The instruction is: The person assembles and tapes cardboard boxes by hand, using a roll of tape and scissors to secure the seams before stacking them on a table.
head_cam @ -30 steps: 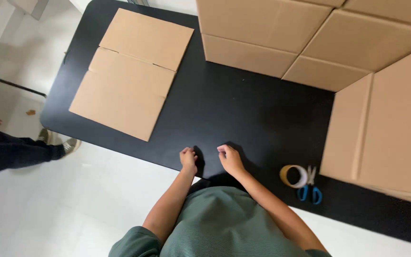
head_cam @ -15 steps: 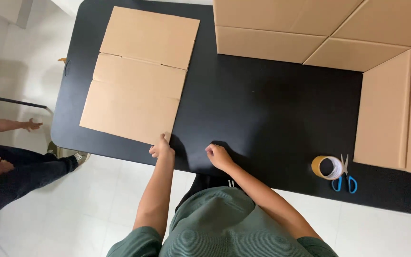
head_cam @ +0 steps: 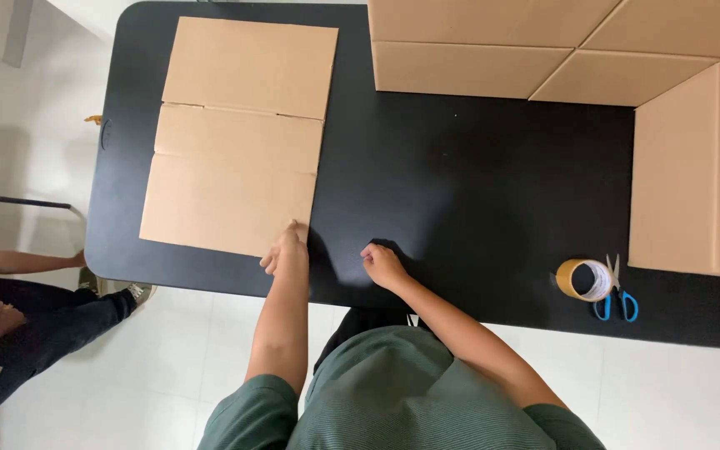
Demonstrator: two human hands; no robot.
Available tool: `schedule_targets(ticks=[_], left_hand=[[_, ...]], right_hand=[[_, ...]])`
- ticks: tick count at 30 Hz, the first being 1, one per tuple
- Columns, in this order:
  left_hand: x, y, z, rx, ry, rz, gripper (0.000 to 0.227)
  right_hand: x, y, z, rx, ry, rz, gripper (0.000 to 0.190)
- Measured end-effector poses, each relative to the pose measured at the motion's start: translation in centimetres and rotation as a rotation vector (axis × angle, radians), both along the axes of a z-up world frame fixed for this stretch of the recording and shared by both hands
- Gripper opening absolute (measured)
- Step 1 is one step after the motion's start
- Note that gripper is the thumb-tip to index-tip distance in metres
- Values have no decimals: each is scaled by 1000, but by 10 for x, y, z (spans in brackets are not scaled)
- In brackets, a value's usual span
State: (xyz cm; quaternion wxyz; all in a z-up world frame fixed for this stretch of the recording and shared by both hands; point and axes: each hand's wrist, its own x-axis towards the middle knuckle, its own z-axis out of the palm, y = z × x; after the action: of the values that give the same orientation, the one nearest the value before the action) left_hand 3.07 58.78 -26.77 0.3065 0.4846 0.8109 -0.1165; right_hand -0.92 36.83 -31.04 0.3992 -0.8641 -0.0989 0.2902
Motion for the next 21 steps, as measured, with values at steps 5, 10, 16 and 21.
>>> schedule_targets(ticks=[5, 10, 16, 21], left_hand=[[11, 32, -5, -343, 180, -288, 88], [11, 8, 18, -333, -114, -131, 126], [8, 1, 23, -19, 7, 133, 118], [46, -23, 20, 106, 35, 212, 120]], right_hand=[[13, 49, -27, 150, 99, -70, 26], [20, 101, -8, 498, 498, -340, 44], [28, 144, 7, 510, 566, -442, 54], [30, 150, -4, 193, 305, -398, 42]])
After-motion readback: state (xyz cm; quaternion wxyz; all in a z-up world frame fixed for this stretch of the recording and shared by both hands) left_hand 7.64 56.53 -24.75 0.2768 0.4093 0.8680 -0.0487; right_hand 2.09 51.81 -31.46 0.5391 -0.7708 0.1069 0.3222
